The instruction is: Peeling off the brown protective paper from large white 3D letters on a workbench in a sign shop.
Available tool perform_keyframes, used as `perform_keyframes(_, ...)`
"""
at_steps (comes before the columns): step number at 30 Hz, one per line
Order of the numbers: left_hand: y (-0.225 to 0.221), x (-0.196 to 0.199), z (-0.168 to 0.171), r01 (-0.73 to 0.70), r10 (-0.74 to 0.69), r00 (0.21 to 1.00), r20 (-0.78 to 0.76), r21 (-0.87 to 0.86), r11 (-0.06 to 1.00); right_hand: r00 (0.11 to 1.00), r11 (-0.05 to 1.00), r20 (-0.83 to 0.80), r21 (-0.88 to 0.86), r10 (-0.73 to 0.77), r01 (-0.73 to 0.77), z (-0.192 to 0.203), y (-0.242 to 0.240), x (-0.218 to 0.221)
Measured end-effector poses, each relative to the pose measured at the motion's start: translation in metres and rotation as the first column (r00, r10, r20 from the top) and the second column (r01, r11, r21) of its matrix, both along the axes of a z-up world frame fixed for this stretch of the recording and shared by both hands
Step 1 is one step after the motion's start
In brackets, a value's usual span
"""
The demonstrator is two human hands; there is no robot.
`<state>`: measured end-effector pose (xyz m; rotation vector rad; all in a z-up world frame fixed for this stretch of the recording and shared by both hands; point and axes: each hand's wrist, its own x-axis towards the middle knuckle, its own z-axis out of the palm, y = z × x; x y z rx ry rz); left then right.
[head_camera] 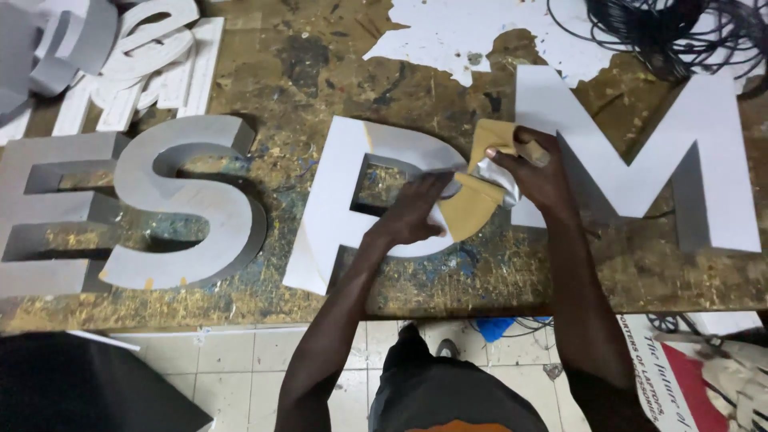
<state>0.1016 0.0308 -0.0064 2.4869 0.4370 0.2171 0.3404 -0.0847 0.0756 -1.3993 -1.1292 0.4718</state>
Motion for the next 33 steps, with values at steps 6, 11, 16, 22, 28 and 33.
perform_keyframes(6, 0.028, 0.034, -0.057, 0.281, -0.298, 0.926, 0.231, 0.104, 0.954, 0.992, 0.98, -0.087, -0.186, -0.091, 0.074, -0.067, 0.036, 0.029)
perform_keyframes(11, 0.022, 0.036, -0.111, 0.202, -0.242, 0.931, 0.274, 0.166, 0.965, 0.912, 0.974, -0.391, -0.222, -0.126, 0.039, -0.091, 0.01, 0.013)
perform_keyframes(16, 0.017, 0.04, -0.097, 0.01, -0.049, 0.967, 0.252, 0.153, 0.988, 0.897, 0.994, -0.435, -0.1, -0.081, 0.041, -0.121, -0.013, 0.02)
perform_keyframes(22, 0.015, 0.055, -0.072, -0.242, 0.309, 0.887, 0.342, -0.224, 0.944, 0.829, 0.818, -0.082, 0.136, -0.553, 0.559, -0.118, -0.045, -0.055)
perform_keyframes(28, 0.031, 0.054, -0.09, -0.124, 0.475, 0.76, 0.444, -0.618, 0.776, 0.732, 1.0, 0.681, -0.026, 0.019, -0.002, -0.138, -0.031, -0.091)
perform_keyframes(33, 0.018, 0.054, -0.033, 0.012, 0.568, 0.651, 0.503, -0.755, 0.655, 0.698, 0.979, 0.706, -0.201, 0.117, 0.04, -0.12, -0.032, -0.091)
